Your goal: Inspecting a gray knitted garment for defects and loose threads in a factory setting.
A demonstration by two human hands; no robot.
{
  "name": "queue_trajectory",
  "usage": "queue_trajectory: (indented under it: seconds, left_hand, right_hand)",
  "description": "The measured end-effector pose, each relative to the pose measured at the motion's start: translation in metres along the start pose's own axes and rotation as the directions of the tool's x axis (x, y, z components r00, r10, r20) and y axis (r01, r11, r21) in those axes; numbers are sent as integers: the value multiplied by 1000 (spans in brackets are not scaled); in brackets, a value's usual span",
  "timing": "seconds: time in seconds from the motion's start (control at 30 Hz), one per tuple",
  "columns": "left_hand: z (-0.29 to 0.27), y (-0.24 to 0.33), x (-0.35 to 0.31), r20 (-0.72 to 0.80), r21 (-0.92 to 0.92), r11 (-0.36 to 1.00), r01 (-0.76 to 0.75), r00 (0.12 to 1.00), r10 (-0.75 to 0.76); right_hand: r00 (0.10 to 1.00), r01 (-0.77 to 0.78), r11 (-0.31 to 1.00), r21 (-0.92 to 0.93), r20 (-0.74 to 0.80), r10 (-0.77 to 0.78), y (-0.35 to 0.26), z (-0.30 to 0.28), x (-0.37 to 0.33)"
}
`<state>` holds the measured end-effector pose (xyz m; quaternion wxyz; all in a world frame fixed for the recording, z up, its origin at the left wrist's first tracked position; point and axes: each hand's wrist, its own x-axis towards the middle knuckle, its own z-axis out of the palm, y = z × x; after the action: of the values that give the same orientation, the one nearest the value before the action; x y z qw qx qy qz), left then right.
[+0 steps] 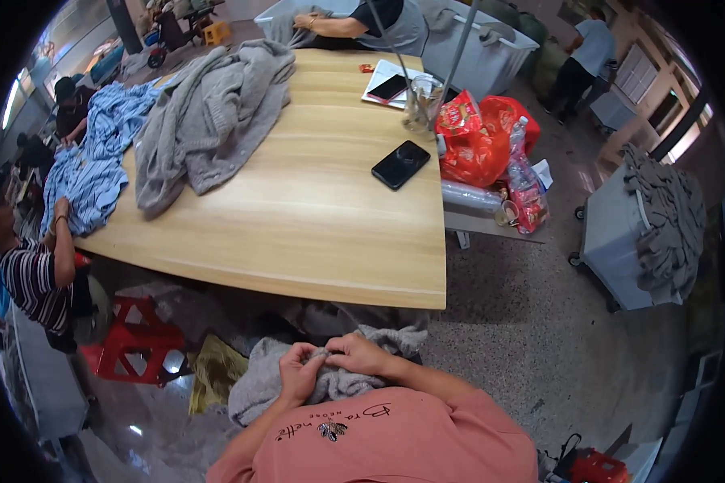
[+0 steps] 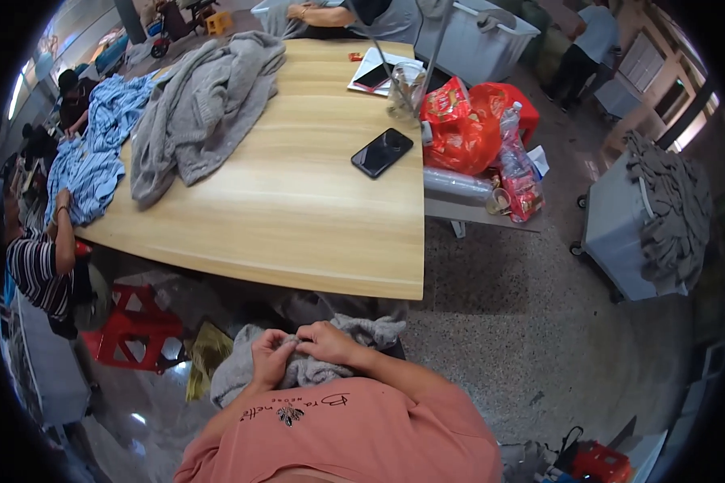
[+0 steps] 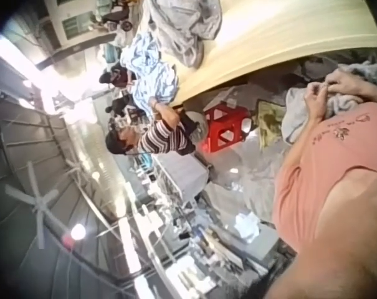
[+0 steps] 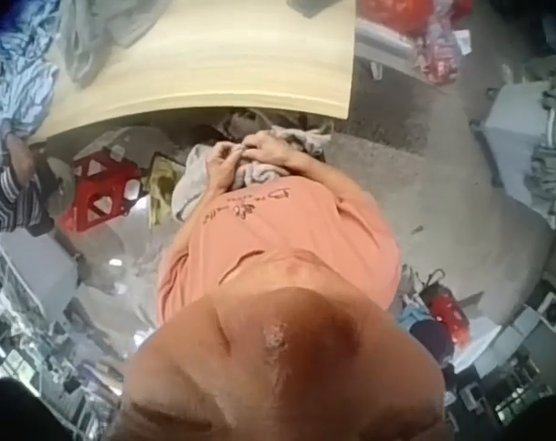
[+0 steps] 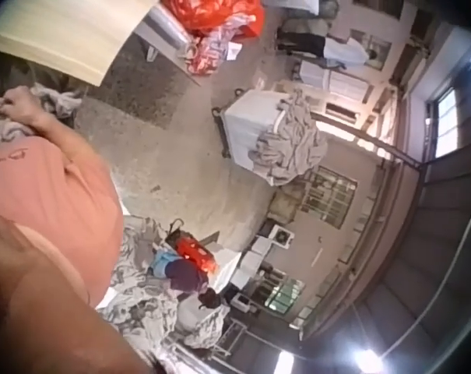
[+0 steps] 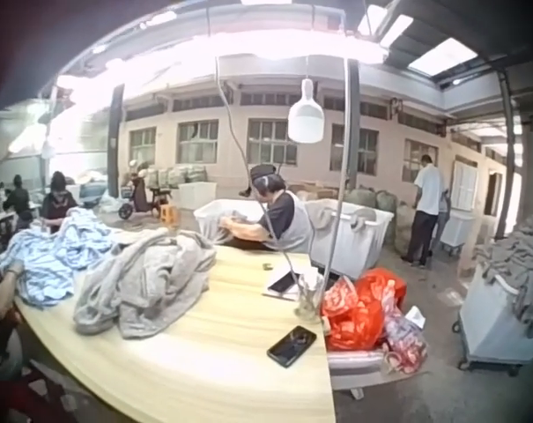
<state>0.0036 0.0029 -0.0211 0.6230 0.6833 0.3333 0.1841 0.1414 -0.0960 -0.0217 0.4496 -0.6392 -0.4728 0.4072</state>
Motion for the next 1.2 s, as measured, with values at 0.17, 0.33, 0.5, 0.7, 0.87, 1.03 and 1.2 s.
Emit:
queue_trajectory:
  seconds: [0.17, 0.33, 0.5, 0.7, 0.87, 1.03, 1.2]
  left_hand:
    - [-10, 2, 6, 109, 156, 987, -40, 994, 23]
    - [-13, 4, 7, 289, -161, 963, 218, 943, -165]
    - [-11, 3, 6, 279, -305, 907, 291, 937, -207]
    - [-13, -4, 7, 390, -188, 950, 247, 907, -159]
    - [-5, -13, 6, 384, -139, 946, 292, 897, -220]
    - [-1, -16, 0, 389, 11, 987, 160, 909, -152]
    - [-2, -21, -4, 496, -328, 848, 416, 840, -220]
  right_hand:
    - [986, 15, 995, 99, -168, 1, 2, 0, 3]
    - [932, -295, 601, 743, 84, 354, 2, 5, -5]
    - [972, -210, 640, 739, 89, 217, 3, 4, -10]
    - [963, 48, 999, 0, -264, -46, 5, 16, -8]
    - [952, 68, 997, 28, -299, -57, 13, 24, -11]
    - [971, 61, 984, 169, -237, -19, 15, 20, -13]
    - [958, 206, 978, 16, -205, -199, 16, -8, -13]
